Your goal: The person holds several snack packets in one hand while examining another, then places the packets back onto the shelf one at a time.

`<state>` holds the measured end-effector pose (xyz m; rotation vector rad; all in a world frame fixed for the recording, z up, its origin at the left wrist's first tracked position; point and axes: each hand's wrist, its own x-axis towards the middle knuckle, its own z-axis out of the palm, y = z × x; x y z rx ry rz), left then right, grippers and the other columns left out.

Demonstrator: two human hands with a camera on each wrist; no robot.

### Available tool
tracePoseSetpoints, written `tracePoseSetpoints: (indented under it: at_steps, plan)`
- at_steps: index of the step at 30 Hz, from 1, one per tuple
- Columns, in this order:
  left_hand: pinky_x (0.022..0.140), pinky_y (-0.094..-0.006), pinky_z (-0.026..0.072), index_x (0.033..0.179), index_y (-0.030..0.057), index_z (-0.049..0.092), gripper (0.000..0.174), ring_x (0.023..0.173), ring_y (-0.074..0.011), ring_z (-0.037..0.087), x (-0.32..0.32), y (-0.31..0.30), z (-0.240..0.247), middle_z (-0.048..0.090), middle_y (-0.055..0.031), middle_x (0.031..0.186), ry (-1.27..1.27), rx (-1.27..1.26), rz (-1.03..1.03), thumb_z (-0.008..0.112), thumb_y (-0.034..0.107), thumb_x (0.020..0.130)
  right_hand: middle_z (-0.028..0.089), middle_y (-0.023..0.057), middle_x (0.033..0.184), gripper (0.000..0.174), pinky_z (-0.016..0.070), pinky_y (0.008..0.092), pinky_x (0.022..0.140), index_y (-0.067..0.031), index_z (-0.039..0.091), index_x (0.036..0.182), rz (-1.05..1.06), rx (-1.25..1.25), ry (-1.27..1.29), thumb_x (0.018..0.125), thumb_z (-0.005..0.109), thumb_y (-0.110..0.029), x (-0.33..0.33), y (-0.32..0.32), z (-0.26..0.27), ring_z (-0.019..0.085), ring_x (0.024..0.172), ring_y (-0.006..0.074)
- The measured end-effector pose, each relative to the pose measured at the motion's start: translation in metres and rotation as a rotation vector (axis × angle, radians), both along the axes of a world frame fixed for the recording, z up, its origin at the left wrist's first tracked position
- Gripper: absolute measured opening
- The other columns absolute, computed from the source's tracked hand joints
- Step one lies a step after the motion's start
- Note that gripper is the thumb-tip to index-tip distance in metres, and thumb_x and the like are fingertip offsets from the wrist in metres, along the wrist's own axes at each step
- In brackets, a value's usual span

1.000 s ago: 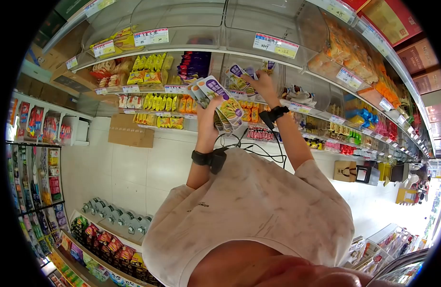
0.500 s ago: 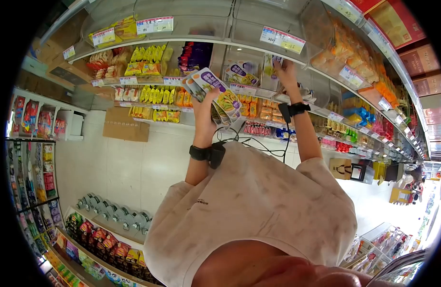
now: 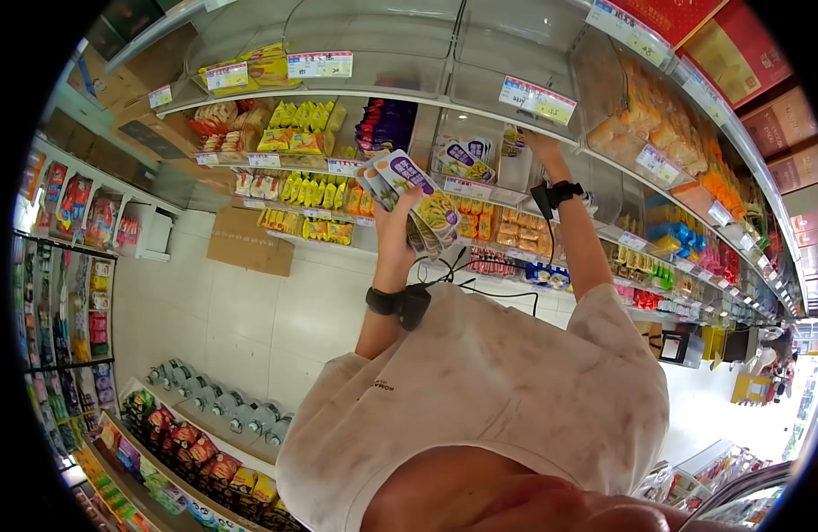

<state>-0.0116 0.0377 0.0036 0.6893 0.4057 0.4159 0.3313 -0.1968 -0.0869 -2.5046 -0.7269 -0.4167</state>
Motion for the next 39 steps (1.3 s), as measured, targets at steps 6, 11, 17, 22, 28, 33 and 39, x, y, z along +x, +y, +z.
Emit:
tracePoseSetpoints:
  at_steps: [6, 11, 17, 22, 28, 33, 39]
  plan:
    - [0.088, -0.0332, 0.0529, 0.133, 0.0048, 0.048, 0.058, 0.106, -0.0175, 0.062, -0.002, 0.000, -0.002, 0.060, -0.0060, 0.119, -0.014, 0.020, 0.009, 0.077, 0.012, 0.084, 0.060, 0.0182, 0.134, 0.055, 0.0438, 0.0453, 0.105, -0.0100, 0.059, 0.133, -0.027, -0.089, 0.102, 0.085, 0.073, -0.033, -0.007, -0.007, 0.006, 0.055, 0.125, 0.0381]
    - [0.088, -0.0327, 0.0522, 0.131, 0.0048, 0.050, 0.054, 0.104, -0.0165, 0.062, -0.002, -0.001, -0.001, 0.061, -0.0053, 0.117, -0.006, 0.040, -0.013, 0.076, 0.013, 0.084, 0.056, 0.0186, 0.139, 0.063, 0.0442, 0.0458, 0.105, -0.0095, 0.057, 0.135, -0.083, -0.229, 0.043, 0.081, 0.076, -0.034, -0.008, -0.008, -0.008, 0.052, 0.128, 0.0388]
    - [0.087, -0.0320, 0.0520, 0.127, 0.0048, 0.053, 0.050, 0.102, -0.0159, 0.063, 0.000, -0.006, 0.001, 0.062, -0.0047, 0.114, -0.033, 0.059, -0.027, 0.076, 0.012, 0.084, 0.062, 0.0191, 0.131, 0.060, 0.0471, 0.0479, 0.100, -0.0103, 0.061, 0.131, -0.018, -0.228, 0.061, 0.081, 0.078, -0.040, -0.025, -0.014, -0.002, 0.058, 0.121, 0.0388]
    - [0.084, -0.0310, 0.0524, 0.122, 0.0040, 0.055, 0.044, 0.098, -0.0153, 0.064, 0.001, -0.009, 0.000, 0.064, -0.0042, 0.110, -0.019, 0.052, -0.005, 0.076, 0.012, 0.084, 0.062, 0.0188, 0.132, 0.060, 0.0455, 0.0479, 0.103, -0.0117, 0.059, 0.134, -0.054, -0.168, 0.073, 0.084, 0.073, -0.041, -0.021, -0.018, -0.008, 0.057, 0.121, 0.0387]
    - [0.083, -0.0305, 0.0530, 0.119, 0.0039, 0.056, 0.042, 0.095, -0.0148, 0.065, -0.001, -0.011, 0.011, 0.065, -0.0043, 0.108, -0.009, 0.050, -0.013, 0.076, 0.013, 0.084, 0.056, 0.0173, 0.139, 0.054, 0.0408, 0.0479, 0.109, -0.0097, 0.060, 0.133, -0.104, -0.287, -0.196, 0.086, 0.073, -0.033, 0.005, -0.017, -0.036, 0.051, 0.129, 0.0408]
    - [0.084, -0.0319, 0.0534, 0.120, 0.0039, 0.054, 0.044, 0.098, -0.0153, 0.065, 0.001, -0.007, 0.003, 0.064, -0.0050, 0.110, 0.036, 0.033, -0.007, 0.077, 0.013, 0.083, 0.056, 0.0193, 0.138, 0.057, 0.0387, 0.0480, 0.111, -0.0100, 0.056, 0.137, -0.096, -0.287, -0.060, 0.087, 0.072, -0.033, 0.012, -0.011, -0.025, 0.050, 0.129, 0.0411]
    - [0.086, -0.0332, 0.0535, 0.123, 0.0040, 0.052, 0.048, 0.101, -0.0171, 0.064, 0.003, -0.001, -0.007, 0.063, -0.0067, 0.114, 0.000, 0.030, -0.062, 0.077, 0.014, 0.083, 0.053, 0.0196, 0.141, 0.062, 0.0403, 0.0467, 0.109, -0.0085, 0.053, 0.139, -0.082, -0.352, -0.014, 0.088, 0.071, -0.039, 0.003, 0.003, 0.005, 0.048, 0.131, 0.0400]
